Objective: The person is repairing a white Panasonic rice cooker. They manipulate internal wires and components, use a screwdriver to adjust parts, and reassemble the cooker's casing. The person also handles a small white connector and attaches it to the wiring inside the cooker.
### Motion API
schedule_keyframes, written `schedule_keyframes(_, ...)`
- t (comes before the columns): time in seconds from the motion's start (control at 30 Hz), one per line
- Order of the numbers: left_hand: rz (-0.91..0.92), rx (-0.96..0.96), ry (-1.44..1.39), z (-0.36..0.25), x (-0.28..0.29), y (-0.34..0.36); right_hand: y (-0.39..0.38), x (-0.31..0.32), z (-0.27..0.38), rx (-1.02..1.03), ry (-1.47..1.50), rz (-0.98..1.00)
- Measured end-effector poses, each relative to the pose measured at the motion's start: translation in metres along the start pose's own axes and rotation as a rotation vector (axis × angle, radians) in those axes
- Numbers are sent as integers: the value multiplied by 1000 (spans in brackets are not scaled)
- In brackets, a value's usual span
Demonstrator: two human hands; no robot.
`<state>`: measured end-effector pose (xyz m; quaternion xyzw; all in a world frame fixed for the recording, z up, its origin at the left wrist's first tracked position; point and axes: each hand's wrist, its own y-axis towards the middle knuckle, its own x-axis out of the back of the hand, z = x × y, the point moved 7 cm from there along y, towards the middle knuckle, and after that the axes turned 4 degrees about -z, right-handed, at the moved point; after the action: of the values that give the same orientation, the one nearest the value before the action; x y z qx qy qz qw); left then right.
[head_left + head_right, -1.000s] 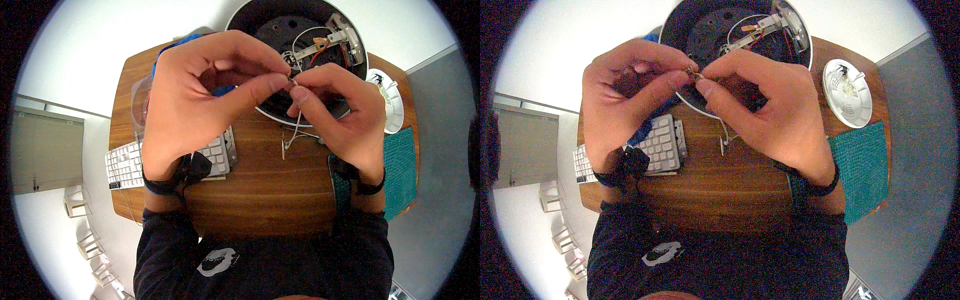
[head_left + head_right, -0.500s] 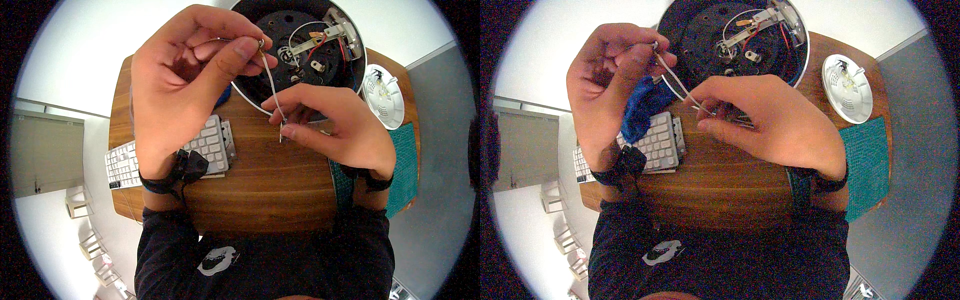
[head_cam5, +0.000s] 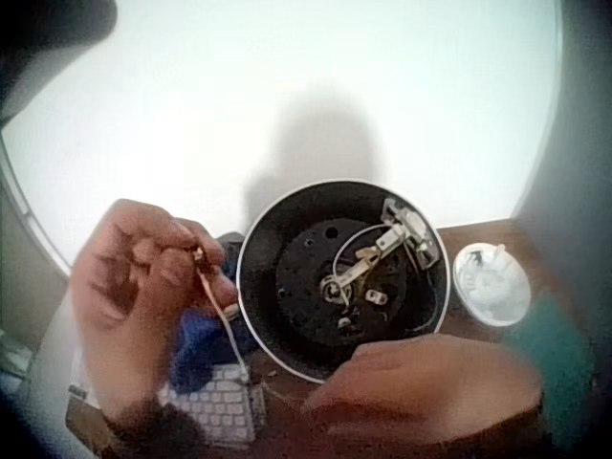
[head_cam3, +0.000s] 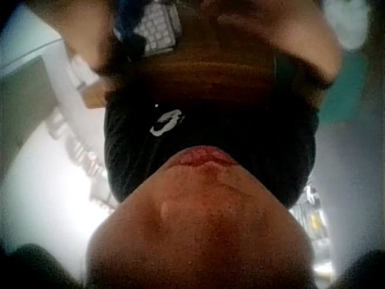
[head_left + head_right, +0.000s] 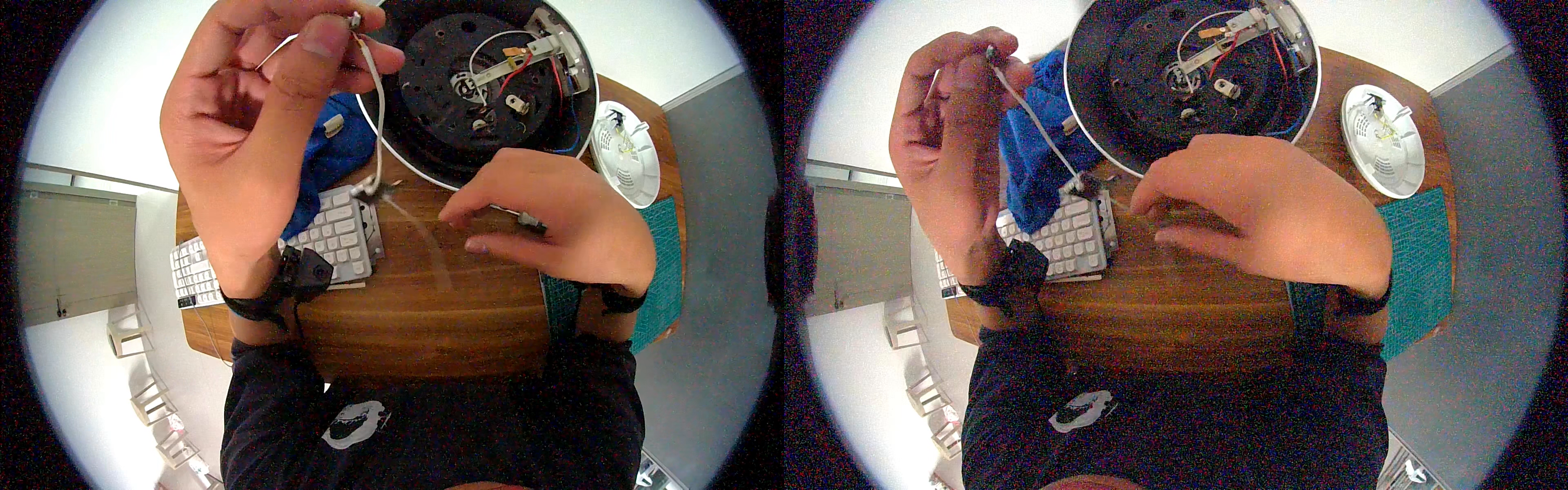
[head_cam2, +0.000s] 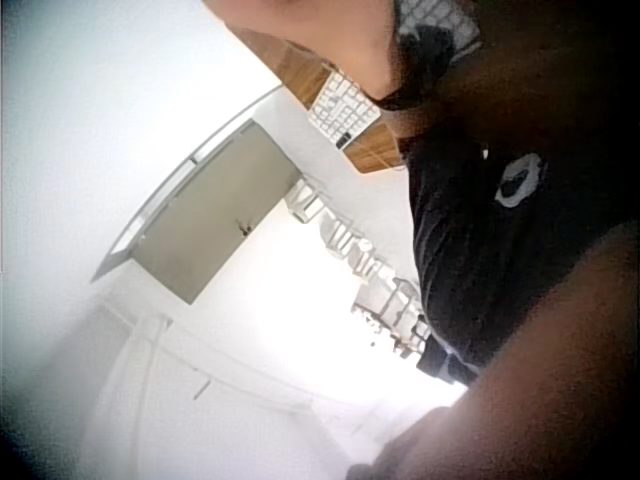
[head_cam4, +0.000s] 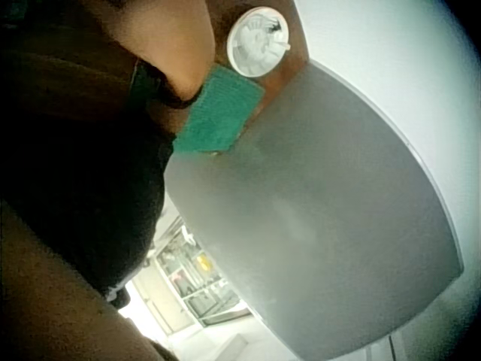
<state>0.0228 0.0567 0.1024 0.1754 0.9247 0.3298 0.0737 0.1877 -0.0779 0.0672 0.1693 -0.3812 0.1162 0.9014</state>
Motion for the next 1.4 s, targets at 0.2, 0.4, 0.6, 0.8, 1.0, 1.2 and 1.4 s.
schedule_keyframes(0.2,179,59,41,-7,-21,-10,5,4,7,134,49,-136)
schedule_keyframes(0.4,440,214,-190,-4,-51,-24,0,27,6,-89,280,-425)
schedule_keyframes(0.6,467,269,-128,-2,-56,-26,1,34,11,-42,101,-505)
schedule_keyframes(0.8,452,254,-132,5,-53,-25,7,37,18,157,-93,-481)
schedule_keyframes(1.0,520,298,-36,8,-55,-26,5,37,18,166,-121,-478)
schedule_keyframes(1.2,533,320,-30,15,-56,-28,6,35,15,178,-117,-494)
schedule_keyframes(1.4,564,333,-26,16,-58,-30,4,37,14,196,-120,-555)
